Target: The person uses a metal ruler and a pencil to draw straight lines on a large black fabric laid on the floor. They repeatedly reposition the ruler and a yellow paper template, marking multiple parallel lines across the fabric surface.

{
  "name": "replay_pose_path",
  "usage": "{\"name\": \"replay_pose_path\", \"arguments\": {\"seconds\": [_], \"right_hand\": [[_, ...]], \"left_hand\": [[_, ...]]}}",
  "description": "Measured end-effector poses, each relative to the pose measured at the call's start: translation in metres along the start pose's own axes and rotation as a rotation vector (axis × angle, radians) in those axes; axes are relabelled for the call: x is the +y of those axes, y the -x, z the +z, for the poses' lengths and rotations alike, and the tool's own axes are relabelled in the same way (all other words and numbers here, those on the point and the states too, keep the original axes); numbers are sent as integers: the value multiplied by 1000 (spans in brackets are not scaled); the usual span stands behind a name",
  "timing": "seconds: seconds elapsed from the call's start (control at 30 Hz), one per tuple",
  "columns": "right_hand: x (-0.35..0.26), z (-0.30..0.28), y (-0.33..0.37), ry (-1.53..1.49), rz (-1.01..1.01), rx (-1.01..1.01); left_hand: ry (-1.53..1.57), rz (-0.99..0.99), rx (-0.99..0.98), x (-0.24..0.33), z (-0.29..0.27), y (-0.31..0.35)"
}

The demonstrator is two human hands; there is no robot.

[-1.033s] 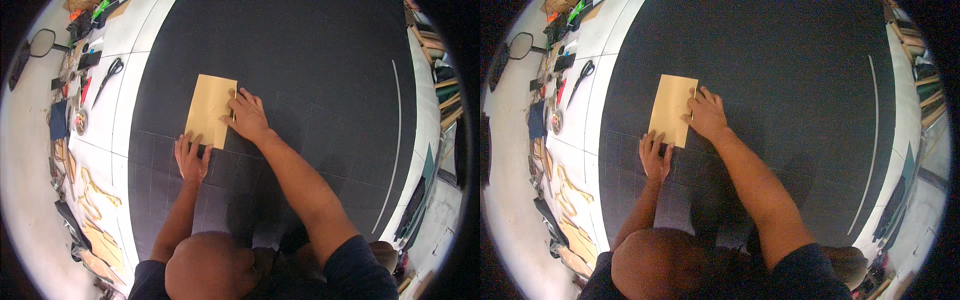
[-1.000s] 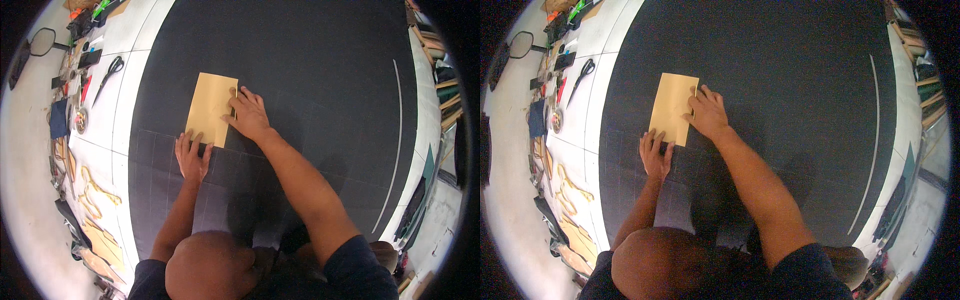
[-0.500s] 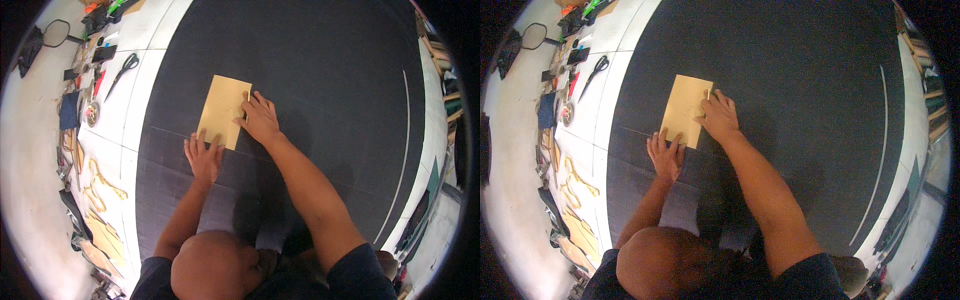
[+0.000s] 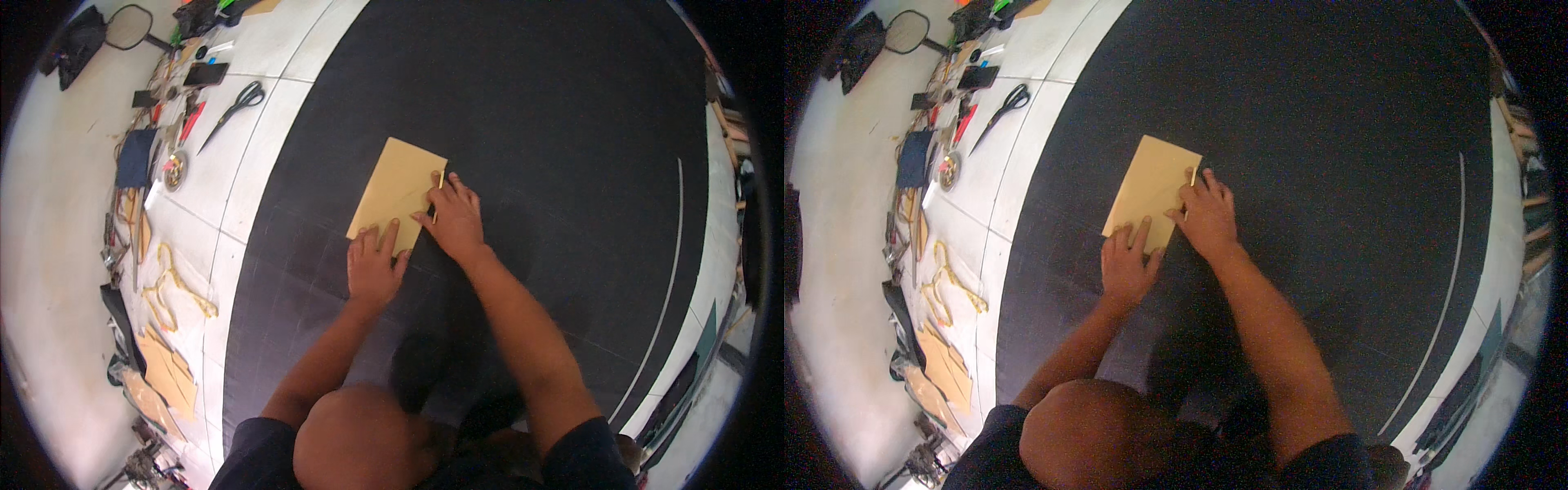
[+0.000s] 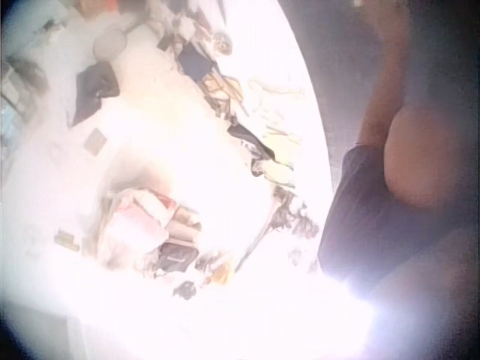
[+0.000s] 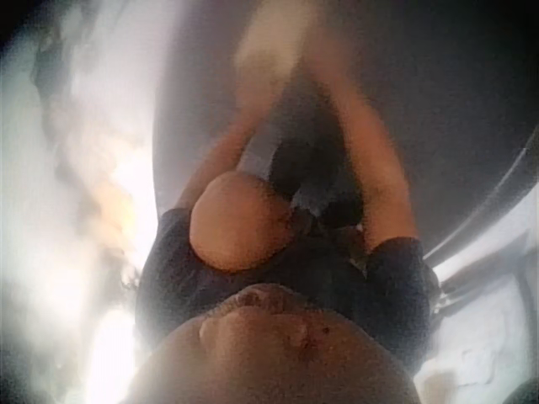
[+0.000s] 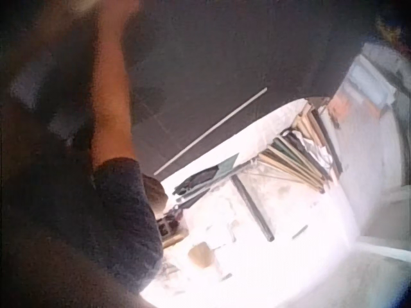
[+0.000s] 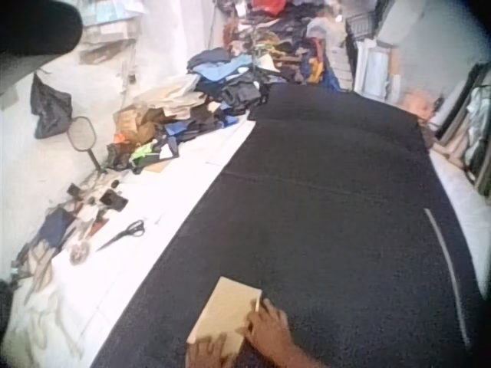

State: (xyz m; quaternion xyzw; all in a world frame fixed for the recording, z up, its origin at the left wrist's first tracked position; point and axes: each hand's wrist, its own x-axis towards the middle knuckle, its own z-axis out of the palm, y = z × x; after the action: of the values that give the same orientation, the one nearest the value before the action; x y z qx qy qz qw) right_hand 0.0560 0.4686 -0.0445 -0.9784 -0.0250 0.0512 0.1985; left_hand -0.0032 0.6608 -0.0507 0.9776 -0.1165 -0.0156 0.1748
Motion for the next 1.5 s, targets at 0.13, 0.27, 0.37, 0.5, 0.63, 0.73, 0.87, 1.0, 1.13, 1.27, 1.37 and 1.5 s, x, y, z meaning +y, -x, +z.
{"name": "replay_pose_path", "arguments": {"seconds": [0.13, 0.27, 0.37, 0.5, 0.63, 0.73, 0.87, 1.0, 1.13, 1.27, 1.37, 1.5], "right_hand": [[1, 5, 1, 6, -18, 19], [2, 1, -1, -12, -33, -14], [1, 1, 0, -2, -44, 22], [7, -1, -2, -59, -11, 60], [-7, -20, -19, -444, 118, 160], [-38, -37, -34, -594, -38, 187], [-66, -9, -48, -652, -283, -15], [-84, 13, -44, -724, -309, -233], [-85, 27, -45, -748, -303, -301], [-84, 28, -46, -705, -310, -365], [-84, 31, -46, -606, -407, -307], [-84, 34, -47, -611, -377, -323]], "left_hand": [[11, -49, -94, 5, -11, -13], [-46, 145, 65, -6, 2, -21], [41, 194, 31, -10, 3, -33], [97, 134, -75, -2, -5, -45], [81, 109, -114, -8, -4, -43], [86, 114, -87, -9, 6, -35], [149, 113, 13, -2, 8, -35], [617, -48, -144, -12, 13, -31], [481, 29, -79, -14, 20, -26], [350, 63, -59, -17, 28, -22], [364, 51, -87, -17, 31, -20], [323, 117, -66, -18, 32, -21]]}}
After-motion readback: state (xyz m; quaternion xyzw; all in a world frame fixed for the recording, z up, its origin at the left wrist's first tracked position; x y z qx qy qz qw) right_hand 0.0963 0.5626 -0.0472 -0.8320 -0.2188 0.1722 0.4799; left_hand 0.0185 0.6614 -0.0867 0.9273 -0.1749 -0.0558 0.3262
